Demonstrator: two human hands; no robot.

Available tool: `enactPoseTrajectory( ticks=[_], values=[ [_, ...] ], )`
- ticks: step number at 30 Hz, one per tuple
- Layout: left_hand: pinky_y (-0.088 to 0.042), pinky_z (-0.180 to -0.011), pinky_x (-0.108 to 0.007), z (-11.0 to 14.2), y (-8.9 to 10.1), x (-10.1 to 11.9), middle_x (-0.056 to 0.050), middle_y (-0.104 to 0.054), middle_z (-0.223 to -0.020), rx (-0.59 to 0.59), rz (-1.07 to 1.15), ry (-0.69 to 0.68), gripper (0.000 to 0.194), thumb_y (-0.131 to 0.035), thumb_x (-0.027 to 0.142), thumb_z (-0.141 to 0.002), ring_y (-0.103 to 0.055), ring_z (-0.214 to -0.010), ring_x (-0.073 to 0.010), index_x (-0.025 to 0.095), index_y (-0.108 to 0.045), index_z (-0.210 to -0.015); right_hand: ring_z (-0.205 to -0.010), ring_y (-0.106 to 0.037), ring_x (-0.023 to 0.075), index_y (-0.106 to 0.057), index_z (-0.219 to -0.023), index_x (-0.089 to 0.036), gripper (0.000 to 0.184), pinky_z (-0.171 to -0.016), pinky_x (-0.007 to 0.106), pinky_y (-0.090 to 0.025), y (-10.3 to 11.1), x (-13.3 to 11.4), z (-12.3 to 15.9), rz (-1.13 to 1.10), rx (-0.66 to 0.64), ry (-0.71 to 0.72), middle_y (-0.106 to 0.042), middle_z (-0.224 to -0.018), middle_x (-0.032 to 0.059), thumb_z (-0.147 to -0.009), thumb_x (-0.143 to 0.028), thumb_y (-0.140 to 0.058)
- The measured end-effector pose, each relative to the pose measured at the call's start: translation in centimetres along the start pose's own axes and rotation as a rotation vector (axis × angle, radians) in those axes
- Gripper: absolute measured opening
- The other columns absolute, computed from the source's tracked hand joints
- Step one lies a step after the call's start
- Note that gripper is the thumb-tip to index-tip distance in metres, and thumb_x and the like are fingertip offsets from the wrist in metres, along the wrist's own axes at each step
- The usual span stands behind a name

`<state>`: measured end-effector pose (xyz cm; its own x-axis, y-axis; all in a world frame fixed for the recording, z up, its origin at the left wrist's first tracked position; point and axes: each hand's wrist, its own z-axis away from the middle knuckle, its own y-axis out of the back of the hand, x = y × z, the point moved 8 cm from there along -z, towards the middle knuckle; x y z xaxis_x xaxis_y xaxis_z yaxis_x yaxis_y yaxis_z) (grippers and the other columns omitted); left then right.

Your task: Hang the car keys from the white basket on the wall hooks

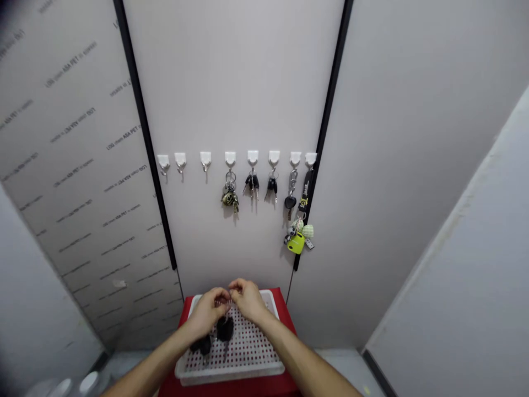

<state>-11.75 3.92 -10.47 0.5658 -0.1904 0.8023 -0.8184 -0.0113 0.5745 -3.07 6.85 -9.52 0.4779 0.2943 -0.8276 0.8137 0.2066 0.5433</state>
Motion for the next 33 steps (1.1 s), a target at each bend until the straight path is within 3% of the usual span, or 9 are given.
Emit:
enactPoseTrajectory(
  ticks=[3, 6, 8, 12, 15, 18, 22, 28, 33],
  values=[
    [-0.034, -0.072, -0.023, 0.2, -0.2, -2.3, -0.004, -0.054, -0.083, -0.078, -0.233, 0.061, 0.025, -0.046, 0.012, -0.056, -0.047, -0.079, -0.0133, 0.013, -0.051, -0.08, -0.073, -0.049, 0.0143, -0.055, -0.083, -0.012, 0.028, -0.067, 0.025, -0.035, -0.7, 0.8, 0.8, 0.275, -0.094, 0.044, -0.057, -0.081, 0.0073, -0.059, -0.018, -0.042],
    [-0.031, -0.077, -0.025, 0.7, -0.7, -3.3, -0.005, -0.052, -0.094, -0.162, -0.399, 0.042, 0.034, -0.047, 0.014, -0.055, -0.044, -0.089, -0.0158, 0.014, -0.05, -0.089, -0.072, -0.05, 0.0143, -0.05, -0.096, -0.014, 0.042, -0.063, 0.022, -0.036, -2.8, 1.9, 1.9, 0.353, -0.314, 0.04, -0.057, -0.085, 0.0065, -0.056, -0.025, -0.049],
    [-0.031, -0.078, -0.026, 1.1, -1.4, -3.5, -0.005, -0.051, -0.096, -0.252, -0.467, 0.016, 0.038, -0.049, 0.016, -0.054, -0.043, -0.091, -0.0173, 0.016, -0.049, -0.092, -0.071, -0.05, 0.0156, -0.052, -0.092, -0.015, 0.043, -0.06, 0.022, -0.036, -3.9, 2.2, 2.5, 0.447, -0.392, 0.064, -0.057, -0.083, 0.006, -0.051, -0.029, -0.053],
    [-0.033, -0.075, -0.027, 1.2, -2.3, -3.5, -0.005, -0.052, -0.092, -0.314, -0.559, -0.016, 0.036, -0.049, 0.017, -0.053, -0.044, -0.088, -0.0187, 0.018, -0.05, -0.089, -0.065, -0.05, 0.0142, -0.058, -0.075, -0.016, 0.024, -0.055, 0.021, -0.033, -4.8, 2.4, 2.6, 0.619, -0.364, 0.073, -0.059, -0.072, 0.005, -0.054, -0.019, -0.048],
    [-0.035, -0.069, -0.025, 1.2, -2.3, -3.8, -0.003, -0.054, -0.086, -0.316, -0.567, 0.001, 0.03, -0.047, 0.019, -0.055, -0.046, -0.082, -0.0175, 0.019, -0.051, -0.085, -0.057, -0.049, 0.0089, -0.058, -0.07, -0.015, 0.026, -0.051, 0.017, -0.031, -4.4, 2.3, 2.2, 0.581, -0.338, 0.054, -0.059, -0.063, 0.0028, -0.059, -0.009, -0.036],
    [-0.036, -0.063, -0.025, 1.3, -2.2, -3.8, -0.002, -0.055, -0.08, -0.33, -0.574, 0.021, 0.026, -0.047, 0.021, -0.055, -0.048, -0.076, -0.0166, 0.021, -0.052, -0.081, -0.055, -0.048, 0.0087, -0.059, -0.069, -0.015, 0.02, -0.047, 0.016, -0.029, -3.6, 2.1, 2.2, 0.588, -0.351, 0.038, -0.058, -0.062, 0.0022, -0.059, -0.017, -0.041],
    [-0.035, -0.062, -0.025, 1.5, -2.2, -3.3, -0.002, -0.055, -0.077, -0.334, -0.587, 0.031, 0.024, -0.049, 0.023, -0.055, -0.048, -0.074, -0.0168, 0.021, -0.053, -0.079, -0.05, -0.045, 0.01, -0.06, -0.065, -0.017, 0.022, -0.042, 0.018, -0.024, -3.7, 3.2, 3.4, 0.699, -0.496, -0.051, -0.057, -0.058, 0.0012, -0.048, -0.031, -0.054],
    [-0.035, -0.065, -0.026, 1.7, -1.8, -2.8, -0.002, -0.056, -0.076, -0.302, -0.481, 0.045, 0.019, -0.044, 0.014, -0.057, -0.048, -0.074, -0.016, 0.018, -0.054, -0.073, -0.045, -0.039, 0.0068, -0.058, -0.062, -0.014, 0.019, -0.041, 0.018, -0.021, -3.5, 2.4, 3.5, 0.627, -0.41, 0.029, -0.054, -0.052, 0.0004, -0.056, -0.015, -0.04],
    [-0.032, -0.077, -0.022, 1.2, -1.3, 0.0, -0.002, -0.051, -0.096, -0.17, 0.061, -0.074, 0.04, -0.047, 0.01, -0.055, -0.044, -0.087, -0.0129, 0.017, -0.045, -0.094, -0.048, -0.039, 0.0058, -0.054, -0.061, -0.012, 0.018, -0.044, 0.015, -0.027, -1.4, -1.5, 1.6, 0.357, -0.314, 0.138, -0.053, -0.053, -0.0001, -0.061, -0.016, -0.037]
  ],
)
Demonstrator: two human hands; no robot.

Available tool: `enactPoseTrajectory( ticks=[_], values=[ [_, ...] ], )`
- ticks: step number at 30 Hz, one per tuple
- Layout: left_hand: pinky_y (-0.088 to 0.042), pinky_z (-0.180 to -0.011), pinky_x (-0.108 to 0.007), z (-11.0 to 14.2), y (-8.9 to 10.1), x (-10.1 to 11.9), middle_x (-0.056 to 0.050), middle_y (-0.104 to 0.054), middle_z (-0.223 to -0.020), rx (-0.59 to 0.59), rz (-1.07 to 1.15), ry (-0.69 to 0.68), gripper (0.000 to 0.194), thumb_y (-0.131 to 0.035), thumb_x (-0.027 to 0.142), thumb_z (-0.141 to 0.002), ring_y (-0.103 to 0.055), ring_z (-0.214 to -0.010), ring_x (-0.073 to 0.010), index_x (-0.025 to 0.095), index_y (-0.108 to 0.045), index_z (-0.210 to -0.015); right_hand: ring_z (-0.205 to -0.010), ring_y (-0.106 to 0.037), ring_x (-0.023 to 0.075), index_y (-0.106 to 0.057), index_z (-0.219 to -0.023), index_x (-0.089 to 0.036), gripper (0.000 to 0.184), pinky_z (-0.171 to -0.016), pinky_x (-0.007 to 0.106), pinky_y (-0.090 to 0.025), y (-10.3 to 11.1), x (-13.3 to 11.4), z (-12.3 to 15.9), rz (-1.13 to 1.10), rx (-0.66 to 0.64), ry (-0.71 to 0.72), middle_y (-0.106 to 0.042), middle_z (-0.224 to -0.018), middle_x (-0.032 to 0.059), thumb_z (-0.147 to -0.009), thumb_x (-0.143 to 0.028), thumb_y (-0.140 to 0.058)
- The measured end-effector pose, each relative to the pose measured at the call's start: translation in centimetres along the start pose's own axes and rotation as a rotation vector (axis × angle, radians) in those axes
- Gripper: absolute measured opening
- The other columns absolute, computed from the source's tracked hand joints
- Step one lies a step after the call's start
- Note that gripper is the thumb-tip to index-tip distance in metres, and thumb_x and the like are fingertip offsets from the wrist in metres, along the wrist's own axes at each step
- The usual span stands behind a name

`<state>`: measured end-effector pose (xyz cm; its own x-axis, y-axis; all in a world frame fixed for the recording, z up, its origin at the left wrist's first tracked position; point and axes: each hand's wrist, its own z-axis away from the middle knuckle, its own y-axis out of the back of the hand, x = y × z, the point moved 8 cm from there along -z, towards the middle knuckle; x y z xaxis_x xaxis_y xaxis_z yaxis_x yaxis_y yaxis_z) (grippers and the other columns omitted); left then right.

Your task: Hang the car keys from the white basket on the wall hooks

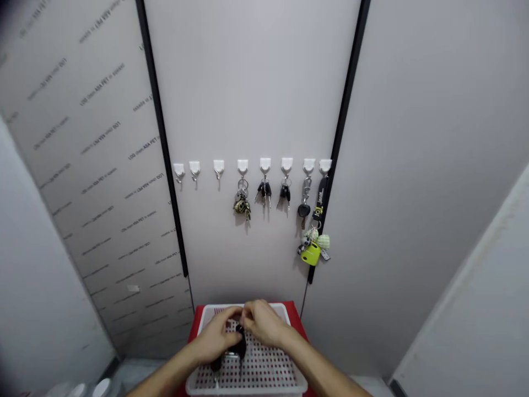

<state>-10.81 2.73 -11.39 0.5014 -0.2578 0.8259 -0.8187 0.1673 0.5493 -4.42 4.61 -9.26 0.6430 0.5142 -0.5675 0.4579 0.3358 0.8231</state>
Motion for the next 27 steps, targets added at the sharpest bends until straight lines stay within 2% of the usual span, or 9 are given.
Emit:
enactPoseTrajectory(
  ticks=[2, 4, 7, 11, 15, 17, 20, 23, 27],
  values=[
    [-0.034, -0.074, -0.021, -0.9, 0.8, 1.1, -0.003, -0.053, -0.092, 0.045, 0.234, -0.03, 0.036, -0.047, 0.01, -0.057, -0.045, -0.083, -0.012, 0.014, -0.045, -0.092, -0.049, -0.04, 0.0061, -0.053, -0.062, -0.012, 0.017, -0.046, 0.015, -0.029, 2.3, -1.9, -0.9, -0.064, 0.062, 0.069, -0.053, -0.055, -0.0003, -0.062, -0.017, -0.037],
    [-0.037, -0.067, -0.021, -2.0, 2.7, 2.1, -0.003, -0.056, -0.078, 0.125, 0.389, -0.026, 0.022, -0.045, 0.013, -0.06, -0.048, -0.073, -0.0111, 0.011, -0.048, -0.082, -0.048, -0.041, 0.0061, -0.051, -0.061, -0.012, 0.015, -0.046, 0.015, -0.031, 5.0, -4.0, -2.0, -0.092, 0.143, 0.119, -0.051, -0.053, -0.0008, -0.063, -0.019, -0.037],
    [-0.036, -0.053, -0.02, -3.5, 7.7, 4.4, 0.002, -0.05, -0.056, 0.282, 0.474, -0.024, 0.014, -0.043, 0.02, -0.064, -0.046, -0.053, -0.0075, 0.011, -0.048, -0.073, -0.045, -0.041, 0.0056, -0.049, -0.06, -0.013, 0.014, -0.045, 0.015, -0.032, 10.1, -7.7, -3.9, -0.111, 0.299, 0.204, -0.048, -0.048, -0.0022, -0.064, -0.02, -0.038],
    [-0.032, -0.043, -0.017, -5.6, 14.9, 10.1, 0.004, -0.046, -0.051, 0.372, 0.522, -0.124, 0.017, -0.043, 0.028, -0.066, -0.043, -0.043, -0.0044, 0.012, -0.046, -0.07, -0.041, -0.043, 0.0053, -0.05, -0.063, -0.013, 0.013, -0.045, 0.016, -0.035, 17.7, -12.0, -6.4, -0.128, 0.571, 0.253, -0.047, -0.045, -0.0033, -0.064, -0.021, -0.039],
    [-0.03, -0.038, -0.014, -7.7, 19.6, 14.3, 0.004, -0.045, -0.048, 0.431, 0.543, -0.136, 0.016, -0.04, 0.027, -0.07, -0.041, -0.036, -0.0025, 0.012, -0.043, -0.063, -0.043, -0.046, 0.0056, -0.052, -0.068, -0.012, 0.014, -0.049, 0.018, -0.038, 23.3, -15.2, -8.2, -0.062, 0.797, 0.258, -0.05, -0.048, -0.002, -0.064, -0.019, -0.041],
    [-0.029, -0.036, -0.013, -8.5, 20.7, 14.9, 0.004, -0.043, -0.046, 0.47, 0.55, -0.115, 0.016, -0.038, 0.025, -0.071, -0.039, -0.033, -0.0015, 0.012, -0.041, -0.061, -0.046, -0.048, 0.0065, -0.054, -0.069, -0.012, 0.015, -0.053, 0.019, -0.039, 24.5, -16.2, -9.1, 0.017, 0.847, 0.224, -0.052, -0.051, -0.0006, -0.063, -0.016, -0.041],
    [-0.029, -0.036, -0.013, -9.2, 21.0, 14.2, 0.005, -0.041, -0.045, 0.504, 0.573, -0.053, 0.016, -0.036, 0.023, -0.073, -0.038, -0.032, -0.0011, 0.012, -0.04, -0.061, -0.051, -0.05, 0.0089, -0.057, -0.068, -0.011, 0.016, -0.057, 0.022, -0.039, 24.6, -16.6, -10.4, 0.162, 0.825, 0.136, -0.054, -0.051, 0.0017, -0.063, -0.012, -0.042],
    [-0.03, -0.036, -0.013, -9.2, 20.2, 12.8, 0.005, -0.042, -0.045, 0.49, 0.585, -0.007, 0.016, -0.035, 0.023, -0.073, -0.039, -0.032, -0.0017, 0.012, -0.04, -0.063, -0.056, -0.051, 0.0106, -0.058, -0.071, -0.01, 0.019, -0.06, 0.024, -0.039, 23.6, -16.2, -10.8, 0.234, 0.769, 0.113, -0.055, -0.055, 0.0037, -0.063, -0.009, -0.04],
    [-0.032, -0.039, -0.013, -8.4, 18.4, 10.5, 0.003, -0.046, -0.05, 0.45, 0.588, 0.048, 0.013, -0.037, 0.022, -0.072, -0.044, -0.037, -0.0023, 0.012, -0.043, -0.067, -0.066, -0.05, 0.011, -0.055, -0.082, -0.011, 0.024, -0.067, 0.025, -0.037, 21.8, -15.6, -8.3, 0.256, 0.854, 0.233, -0.056, -0.071, 0.0051, -0.063, -0.01, -0.04]
  ],
)
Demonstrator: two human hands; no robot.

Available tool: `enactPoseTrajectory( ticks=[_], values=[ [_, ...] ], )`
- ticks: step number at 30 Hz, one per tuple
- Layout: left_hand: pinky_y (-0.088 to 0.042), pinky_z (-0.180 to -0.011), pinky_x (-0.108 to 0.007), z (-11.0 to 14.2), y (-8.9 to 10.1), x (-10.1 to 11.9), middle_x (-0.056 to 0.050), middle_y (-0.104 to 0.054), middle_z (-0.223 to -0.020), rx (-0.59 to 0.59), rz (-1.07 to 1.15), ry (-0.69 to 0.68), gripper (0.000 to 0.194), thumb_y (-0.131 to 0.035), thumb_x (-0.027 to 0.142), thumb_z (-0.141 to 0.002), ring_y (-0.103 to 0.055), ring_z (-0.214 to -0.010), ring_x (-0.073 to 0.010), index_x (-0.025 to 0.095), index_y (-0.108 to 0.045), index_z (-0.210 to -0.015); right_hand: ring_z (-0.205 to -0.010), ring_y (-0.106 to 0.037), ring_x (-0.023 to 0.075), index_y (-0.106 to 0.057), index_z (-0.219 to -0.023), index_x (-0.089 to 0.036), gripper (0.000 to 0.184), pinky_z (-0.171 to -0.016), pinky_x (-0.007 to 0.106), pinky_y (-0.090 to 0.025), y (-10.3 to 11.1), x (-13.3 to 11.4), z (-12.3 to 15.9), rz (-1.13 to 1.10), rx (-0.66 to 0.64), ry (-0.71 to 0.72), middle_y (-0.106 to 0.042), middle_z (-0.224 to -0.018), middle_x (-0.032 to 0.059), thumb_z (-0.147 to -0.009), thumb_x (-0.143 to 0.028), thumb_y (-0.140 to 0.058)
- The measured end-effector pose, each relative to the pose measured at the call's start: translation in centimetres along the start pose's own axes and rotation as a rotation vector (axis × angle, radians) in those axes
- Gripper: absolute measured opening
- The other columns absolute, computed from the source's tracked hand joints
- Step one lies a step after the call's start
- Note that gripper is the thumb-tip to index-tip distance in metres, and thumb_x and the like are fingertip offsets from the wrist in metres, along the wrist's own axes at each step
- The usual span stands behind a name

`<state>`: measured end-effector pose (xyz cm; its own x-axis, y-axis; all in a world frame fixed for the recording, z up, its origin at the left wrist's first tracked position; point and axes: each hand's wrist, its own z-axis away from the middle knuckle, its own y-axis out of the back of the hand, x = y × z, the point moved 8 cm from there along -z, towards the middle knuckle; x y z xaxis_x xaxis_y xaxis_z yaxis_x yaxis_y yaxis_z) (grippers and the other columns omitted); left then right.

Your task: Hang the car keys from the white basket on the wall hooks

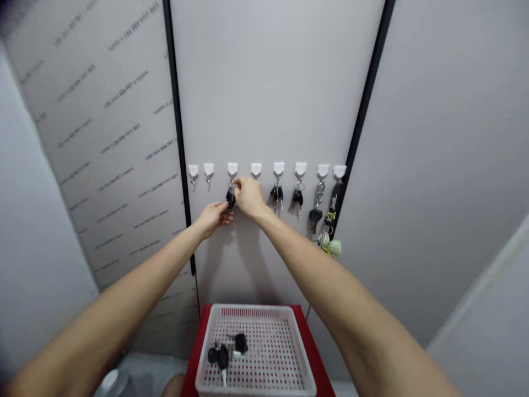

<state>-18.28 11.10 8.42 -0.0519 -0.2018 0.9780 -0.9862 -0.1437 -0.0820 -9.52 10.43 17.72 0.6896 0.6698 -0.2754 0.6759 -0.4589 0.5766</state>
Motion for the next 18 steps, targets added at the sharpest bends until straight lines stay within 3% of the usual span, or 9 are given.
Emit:
enactPoseTrajectory(
  ticks=[2, 4, 9, 12, 15, 18],
  values=[
    [-0.033, -0.04, -0.013, 1.0, 0.1, -2.1, 0.003, -0.048, -0.054, -0.013, -0.043, 0.018, 0.011, -0.038, 0.02, -0.071, -0.045, -0.039, -0.0023, 0.012, -0.044, -0.073, -0.065, -0.049, 0.0097, -0.054, -0.084, -0.011, 0.025, -0.067, 0.024, -0.036, -0.1, 0.2, 2.8, -0.018, 0.019, 0.052, -0.054, -0.076, 0.0049, -0.063, -0.011, -0.04],
    [-0.033, -0.042, -0.014, 2.4, -0.1, -5.0, 0.002, -0.049, -0.057, -0.062, -0.125, 0.037, 0.013, -0.04, 0.018, -0.069, -0.046, -0.042, -0.0027, 0.012, -0.046, -0.078, -0.062, -0.047, 0.0085, -0.053, -0.083, -0.012, 0.024, -0.064, 0.022, -0.036, -1.8, 0.9, 6.6, -0.046, -0.092, 0.08, -0.053, -0.077, 0.0043, -0.064, -0.013, -0.04],
    [-0.037, -0.052, -0.019, 8.4, -1.4, -14.7, -0.001, -0.054, -0.064, -0.303, -0.448, 0.033, 0.018, -0.04, 0.017, -0.067, -0.048, -0.053, -0.0067, 0.011, -0.05, -0.08, -0.059, -0.046, 0.0089, -0.055, -0.078, -0.013, 0.019, -0.057, 0.02, -0.035, -9.4, 4.1, 20.3, -0.123, -0.683, 0.026, -0.055, -0.068, 0.0027, -0.063, -0.016, -0.042],
    [-0.037, -0.063, -0.023, 11.9, -1.8, -18.8, -0.002, -0.057, -0.075, -0.427, -0.766, -0.037, 0.02, -0.039, 0.018, -0.066, -0.049, -0.068, -0.0111, 0.015, -0.051, -0.082, -0.066, -0.048, 0.0114, -0.054, -0.082, -0.016, 0.024, -0.06, 0.02, -0.035, -12.0, 5.3, 27.1, -0.126, -0.899, -0.011, -0.055, -0.074, 0.0033, -0.058, -0.02, -0.048],
    [-0.034, -0.073, -0.026, 13.8, -2.1, -20.2, -0.003, -0.055, -0.085, -0.483, -1.049, -0.138, 0.021, -0.037, 0.017, -0.067, -0.047, -0.081, -0.0148, 0.017, -0.051, -0.083, -0.077, -0.047, 0.0158, -0.051, -0.089, -0.015, 0.035, -0.066, 0.023, -0.033, -13.0, 5.9, 30.0, -0.044, -0.954, -0.025, -0.053, -0.083, 0.0068, -0.056, -0.024, -0.052],
    [-0.032, -0.075, -0.026, 14.2, -2.3, -20.2, -0.004, -0.053, -0.091, -0.506, -1.203, -0.161, 0.024, -0.036, 0.016, -0.068, -0.044, -0.087, -0.0155, 0.018, -0.047, -0.088, -0.079, -0.047, 0.017, -0.05, -0.09, -0.013, 0.032, -0.067, 0.024, -0.033, -13.2, 6.0, 30.2, 0.02, -0.921, -0.045, -0.053, -0.083, 0.009, -0.059, -0.021, -0.047]
  ],
)
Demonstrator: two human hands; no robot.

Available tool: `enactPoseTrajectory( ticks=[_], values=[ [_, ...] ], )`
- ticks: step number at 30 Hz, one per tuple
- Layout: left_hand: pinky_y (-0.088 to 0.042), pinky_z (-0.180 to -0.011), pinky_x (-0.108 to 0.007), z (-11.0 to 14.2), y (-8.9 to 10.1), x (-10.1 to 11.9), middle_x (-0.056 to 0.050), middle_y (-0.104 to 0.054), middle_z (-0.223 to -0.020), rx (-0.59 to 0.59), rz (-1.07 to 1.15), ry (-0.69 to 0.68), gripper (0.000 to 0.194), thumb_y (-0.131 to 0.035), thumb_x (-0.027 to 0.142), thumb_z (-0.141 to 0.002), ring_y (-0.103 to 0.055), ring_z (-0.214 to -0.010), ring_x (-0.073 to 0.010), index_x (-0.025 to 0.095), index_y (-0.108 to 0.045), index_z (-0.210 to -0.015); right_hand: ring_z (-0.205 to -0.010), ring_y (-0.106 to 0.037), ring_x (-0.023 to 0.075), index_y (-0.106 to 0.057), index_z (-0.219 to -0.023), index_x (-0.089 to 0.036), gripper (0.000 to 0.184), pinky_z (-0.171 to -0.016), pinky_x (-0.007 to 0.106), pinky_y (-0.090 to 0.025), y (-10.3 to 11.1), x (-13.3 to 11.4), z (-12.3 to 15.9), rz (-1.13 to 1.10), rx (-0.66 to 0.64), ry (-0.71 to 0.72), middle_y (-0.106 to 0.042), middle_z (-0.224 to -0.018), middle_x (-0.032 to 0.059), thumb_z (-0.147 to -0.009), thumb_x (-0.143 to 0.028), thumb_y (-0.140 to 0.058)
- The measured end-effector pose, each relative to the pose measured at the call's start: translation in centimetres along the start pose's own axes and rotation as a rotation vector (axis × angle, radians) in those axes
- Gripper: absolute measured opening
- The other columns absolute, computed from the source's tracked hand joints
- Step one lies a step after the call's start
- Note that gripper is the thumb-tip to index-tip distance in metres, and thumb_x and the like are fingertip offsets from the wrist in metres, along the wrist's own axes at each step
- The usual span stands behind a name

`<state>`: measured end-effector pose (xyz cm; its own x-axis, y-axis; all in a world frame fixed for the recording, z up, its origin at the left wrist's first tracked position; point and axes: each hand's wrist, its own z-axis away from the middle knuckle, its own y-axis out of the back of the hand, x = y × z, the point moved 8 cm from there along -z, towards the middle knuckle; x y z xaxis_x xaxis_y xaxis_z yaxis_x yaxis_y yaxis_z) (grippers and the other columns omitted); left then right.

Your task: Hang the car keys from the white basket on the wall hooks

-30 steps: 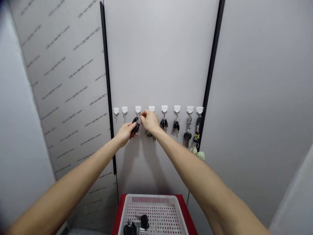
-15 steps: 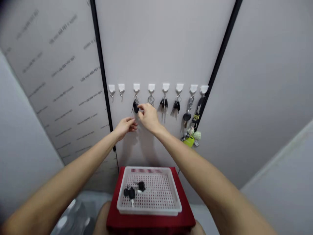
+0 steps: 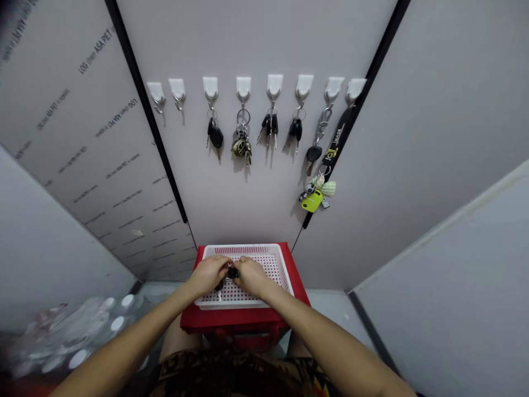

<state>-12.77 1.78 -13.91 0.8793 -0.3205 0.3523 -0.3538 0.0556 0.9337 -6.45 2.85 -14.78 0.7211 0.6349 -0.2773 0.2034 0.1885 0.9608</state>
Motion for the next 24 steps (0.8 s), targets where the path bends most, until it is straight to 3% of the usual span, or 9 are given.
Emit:
enactPoseTrajectory(
  ticks=[8, 11, 14, 18, 21, 24],
  values=[
    [-0.031, -0.076, -0.031, 0.1, -0.5, 0.5, -0.007, -0.051, -0.091, -0.1, -0.123, 0.026, 0.029, -0.044, 0.024, -0.063, -0.042, -0.089, -0.0208, 0.017, -0.045, -0.091, -0.06, -0.049, 0.0099, -0.055, -0.068, -0.015, 0.021, -0.059, 0.018, -0.034, 0.3, 0.9, -0.2, -0.249, 0.1, -0.057, -0.057, -0.065, 0.0022, -0.06, -0.008, -0.037],
    [-0.03, -0.078, -0.031, 0.1, -0.2, 0.5, -0.006, -0.05, -0.095, -0.077, -0.021, 0.022, 0.033, -0.047, 0.028, -0.063, -0.041, -0.092, -0.0204, 0.018, -0.043, -0.094, -0.058, -0.048, 0.0093, -0.054, -0.065, -0.015, 0.019, -0.057, 0.018, -0.035, 1.9, 0.7, -0.3, -0.348, 0.19, -0.041, -0.057, -0.062, 0.0017, -0.061, -0.009, -0.037],
    [-0.031, -0.078, -0.026, -0.1, 0.9, 0.8, -0.003, -0.05, -0.096, -0.027, 0.247, -0.03, 0.028, -0.038, 0.026, -0.069, -0.042, -0.089, -0.015, 0.018, -0.042, -0.096, -0.059, -0.048, 0.0091, -0.053, -0.064, -0.015, 0.017, -0.058, 0.018, -0.035, 4.9, -0.2, -0.8, -0.423, 0.289, 0.032, -0.056, -0.063, 0.0012, -0.061, -0.01, -0.037],
    [-0.036, -0.068, -0.022, -0.8, 4.3, 0.9, -0.003, -0.053, -0.082, 0.086, 0.622, -0.07, 0.025, -0.028, 0.026, -0.074, -0.046, -0.077, -0.0116, 0.013, -0.047, -0.083, -0.05, -0.046, 0.0077, -0.05, -0.065, -0.015, 0.013, -0.05, 0.018, -0.036, 9.3, -1.5, -2.7, -0.554, 0.3, 0.065, -0.052, -0.055, -0.0009, -0.063, -0.015, -0.037],
    [-0.036, -0.067, -0.022, -1.5, 8.4, 0.6, -0.004, -0.053, -0.079, 0.236, 0.805, -0.103, 0.025, -0.03, 0.028, -0.073, -0.046, -0.074, -0.0112, 0.012, -0.046, -0.083, -0.044, -0.045, 0.0064, -0.048, -0.068, -0.015, 0.012, -0.046, 0.017, -0.037, 13.2, -3.2, -4.3, -0.676, 0.264, 0.103, -0.048, -0.049, -0.0033, -0.064, -0.016, -0.037],
    [-0.037, -0.059, -0.022, -2.5, 12.6, 0.0, -0.002, -0.052, -0.069, 0.311, 1.014, -0.094, 0.025, -0.03, 0.03, -0.073, -0.049, -0.063, -0.0093, 0.012, -0.044, -0.083, -0.044, -0.047, 0.006, -0.047, -0.067, -0.014, 0.009, -0.048, 0.018, -0.039, 18.2, -5.4, -5.8, -0.687, 0.344, 0.181, -0.049, -0.05, -0.0034, -0.063, -0.017, -0.039]
  ],
)
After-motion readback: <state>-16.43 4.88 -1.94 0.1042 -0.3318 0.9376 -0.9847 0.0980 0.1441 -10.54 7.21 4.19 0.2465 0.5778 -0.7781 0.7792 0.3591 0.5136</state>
